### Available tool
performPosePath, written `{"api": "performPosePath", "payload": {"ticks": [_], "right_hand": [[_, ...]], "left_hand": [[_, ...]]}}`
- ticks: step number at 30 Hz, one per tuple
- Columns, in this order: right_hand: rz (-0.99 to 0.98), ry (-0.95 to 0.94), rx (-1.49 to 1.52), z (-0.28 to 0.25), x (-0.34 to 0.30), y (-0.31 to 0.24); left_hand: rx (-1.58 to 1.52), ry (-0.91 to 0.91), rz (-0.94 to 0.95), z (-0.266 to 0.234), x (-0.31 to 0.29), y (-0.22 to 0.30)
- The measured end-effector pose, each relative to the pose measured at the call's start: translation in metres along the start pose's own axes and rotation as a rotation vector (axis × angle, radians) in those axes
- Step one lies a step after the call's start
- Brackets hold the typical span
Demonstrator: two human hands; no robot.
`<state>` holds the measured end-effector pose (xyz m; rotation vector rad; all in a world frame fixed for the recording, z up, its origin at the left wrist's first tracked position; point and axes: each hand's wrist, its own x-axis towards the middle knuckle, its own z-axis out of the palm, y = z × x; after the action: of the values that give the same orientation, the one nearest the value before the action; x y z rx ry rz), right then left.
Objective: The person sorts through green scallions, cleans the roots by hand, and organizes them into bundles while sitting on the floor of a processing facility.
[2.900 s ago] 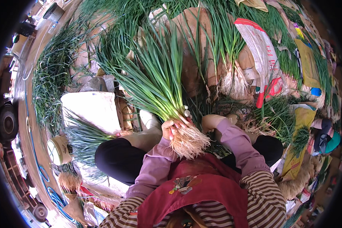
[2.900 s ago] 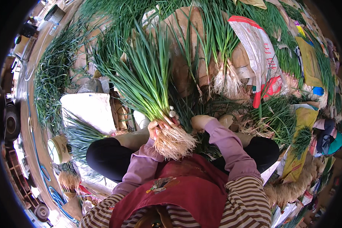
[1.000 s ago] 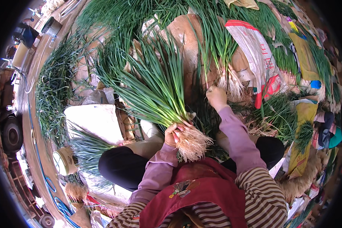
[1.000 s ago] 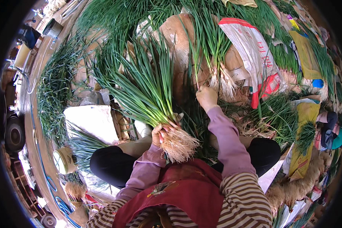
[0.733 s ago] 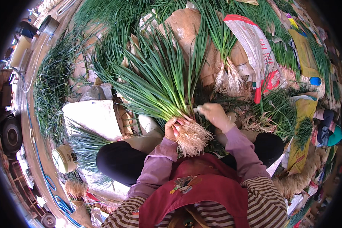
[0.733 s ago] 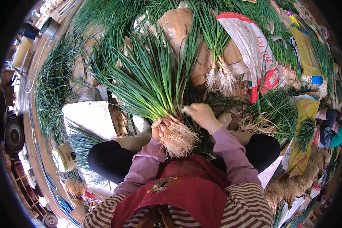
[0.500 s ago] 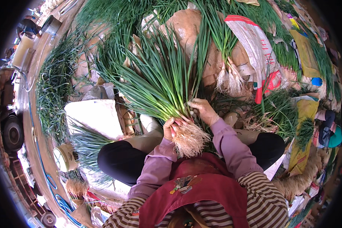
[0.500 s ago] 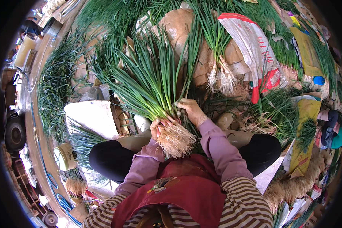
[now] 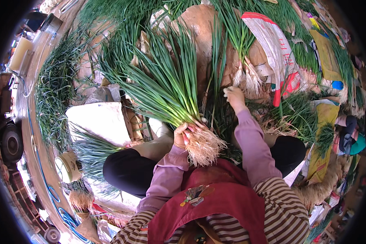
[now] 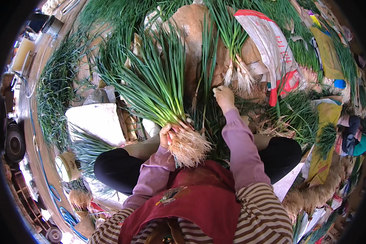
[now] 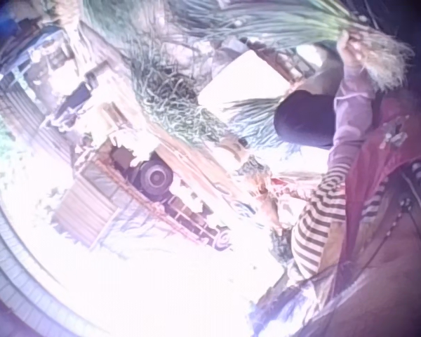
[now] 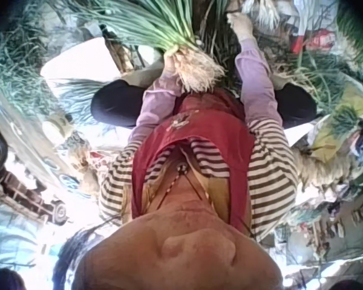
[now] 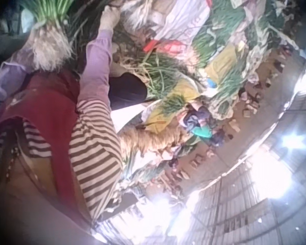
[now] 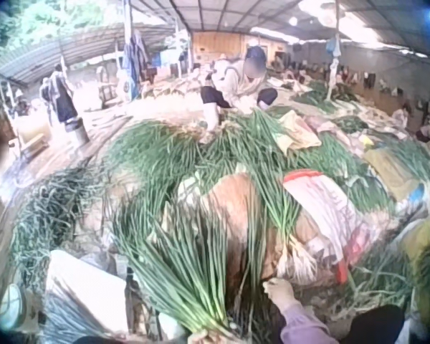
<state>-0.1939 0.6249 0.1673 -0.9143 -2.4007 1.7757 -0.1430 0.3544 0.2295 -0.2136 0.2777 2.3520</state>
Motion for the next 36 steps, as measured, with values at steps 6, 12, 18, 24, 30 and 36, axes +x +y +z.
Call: {"api": "performPosePath", "payload": {"ticks": [6, 12, 18, 24, 30, 36], "right_hand": [[0.252, -0.501, -0.178, 0.033, -0.016, 0.035], [0.036, -0.232, 0.121, 0.033, -0.061, -0.008], [-0.125, -0.270, -0.134, 0.042, -0.105, -0.091], [-0.133, 0.080, -0.195, 0.067, -0.112, -0.052], [-0.379, -0.777, -0.801, 0.030, -0.076, -0.015], [-0.323, 0.101, -0.556, 0.049, 0.018, -0.062]], "left_hand": [[-0.064, 0.001, -0.022, 0.007, -0.008, 0.006], [0.052, 0.013, 0.011, -0.032, -0.016, 0.010], [0.119, 0.121, -0.041, -0.041, -0.012, 0.009], [0.163, 0.009, 0.062, -0.035, -0.016, 0.010], [-0.003, -0.154, 0.248, -0.061, -0.023, 0.001], [-0.157, -0.061, 0.083, 0.009, -0.020, 0.012]]}}
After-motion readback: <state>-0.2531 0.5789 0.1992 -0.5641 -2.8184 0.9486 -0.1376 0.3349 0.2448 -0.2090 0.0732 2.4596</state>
